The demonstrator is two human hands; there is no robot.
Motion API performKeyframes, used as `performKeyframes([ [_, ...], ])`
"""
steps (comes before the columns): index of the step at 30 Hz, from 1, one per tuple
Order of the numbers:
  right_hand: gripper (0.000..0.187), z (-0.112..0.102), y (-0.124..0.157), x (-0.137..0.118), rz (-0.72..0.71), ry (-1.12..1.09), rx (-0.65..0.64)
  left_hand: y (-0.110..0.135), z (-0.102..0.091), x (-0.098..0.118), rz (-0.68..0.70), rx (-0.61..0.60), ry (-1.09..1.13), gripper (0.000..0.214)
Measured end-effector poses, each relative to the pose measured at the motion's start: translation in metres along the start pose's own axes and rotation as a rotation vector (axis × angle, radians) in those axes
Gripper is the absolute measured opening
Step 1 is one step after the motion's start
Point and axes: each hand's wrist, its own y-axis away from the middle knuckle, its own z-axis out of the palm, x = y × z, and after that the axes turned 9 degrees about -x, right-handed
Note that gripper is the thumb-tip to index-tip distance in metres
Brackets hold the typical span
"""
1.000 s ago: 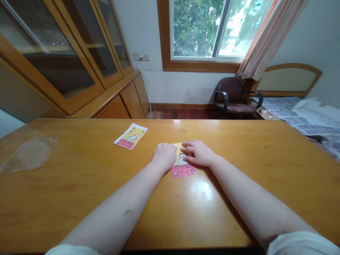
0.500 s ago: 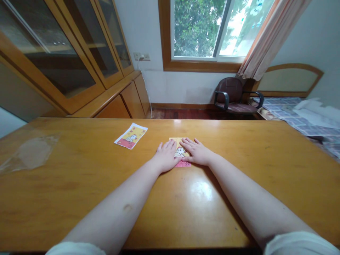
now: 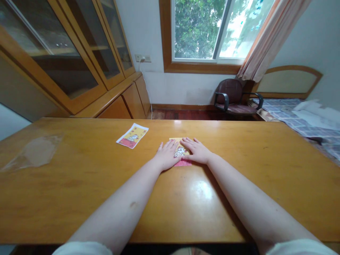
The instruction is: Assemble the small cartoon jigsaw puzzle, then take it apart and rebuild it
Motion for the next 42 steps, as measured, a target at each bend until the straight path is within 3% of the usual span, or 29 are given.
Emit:
performKeyframes([
  [6,0.088,-0.006,0.014,0.008,0.133,-0.183,0.114,0.003,-0.018,-0.003,-0.115,0.31,-0.017,0.073],
  [10,0.098,0.003,0.036,0.011,0.318,-0.033,0.154,0.014,-0.017,-0.021,-0.208,0.211,-0.009,0.077],
  [16,0.102,0.014,0.041,0.013,0.345,0.115,0.173,0.025,0.009,-0.046,-0.286,0.18,-0.076,0.077],
  [22,0.095,0.011,0.035,0.014,0.375,0.146,0.088,0.019,0.008,-0.045,-0.281,0.121,-0.09,0.074],
  [42,0.096,0.012,0.035,0.015,0.39,0.16,0.089,0.019,0.007,-0.046,-0.282,0.123,-0.068,0.074],
])
